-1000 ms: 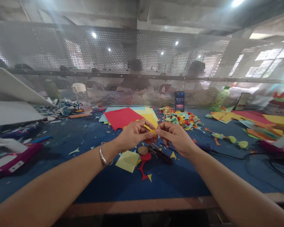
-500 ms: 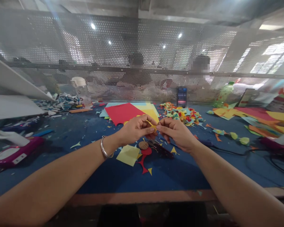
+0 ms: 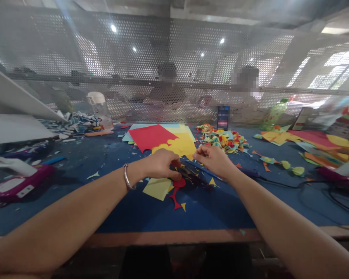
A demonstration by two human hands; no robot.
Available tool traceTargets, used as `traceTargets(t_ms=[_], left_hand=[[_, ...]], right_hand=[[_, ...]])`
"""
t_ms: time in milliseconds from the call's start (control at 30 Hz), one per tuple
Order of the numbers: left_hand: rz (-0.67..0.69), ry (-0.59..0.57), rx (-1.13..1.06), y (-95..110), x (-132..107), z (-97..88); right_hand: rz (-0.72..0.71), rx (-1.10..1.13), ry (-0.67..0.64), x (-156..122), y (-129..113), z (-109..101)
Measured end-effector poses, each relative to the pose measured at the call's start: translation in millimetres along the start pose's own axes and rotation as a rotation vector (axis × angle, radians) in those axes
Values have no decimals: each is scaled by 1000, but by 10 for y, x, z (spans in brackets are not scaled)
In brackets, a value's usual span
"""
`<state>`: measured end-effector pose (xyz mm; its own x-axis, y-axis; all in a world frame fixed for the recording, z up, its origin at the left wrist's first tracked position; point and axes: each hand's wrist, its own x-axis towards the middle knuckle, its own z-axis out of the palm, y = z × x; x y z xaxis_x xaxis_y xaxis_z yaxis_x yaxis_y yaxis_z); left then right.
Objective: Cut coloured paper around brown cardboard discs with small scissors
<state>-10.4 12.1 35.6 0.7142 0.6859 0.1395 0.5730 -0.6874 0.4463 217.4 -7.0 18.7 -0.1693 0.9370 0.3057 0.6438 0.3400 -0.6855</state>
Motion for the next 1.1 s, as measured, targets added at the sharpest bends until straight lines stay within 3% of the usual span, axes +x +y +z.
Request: traceTargets(t_ms=[267, 567, 867, 1100], left_hand=[[52, -63, 83, 41, 5, 26], [-2, -157, 36, 34, -19, -26], [25, -241, 53, 49, -17, -53], [87, -248, 204, 168, -47, -44]], right_hand=[[34, -312, -102, -9, 4, 60], [56, -457, -136, -29, -27, 53], [51, -532, -101, -61, -64, 66], [62, -490, -1, -83, -135, 21]])
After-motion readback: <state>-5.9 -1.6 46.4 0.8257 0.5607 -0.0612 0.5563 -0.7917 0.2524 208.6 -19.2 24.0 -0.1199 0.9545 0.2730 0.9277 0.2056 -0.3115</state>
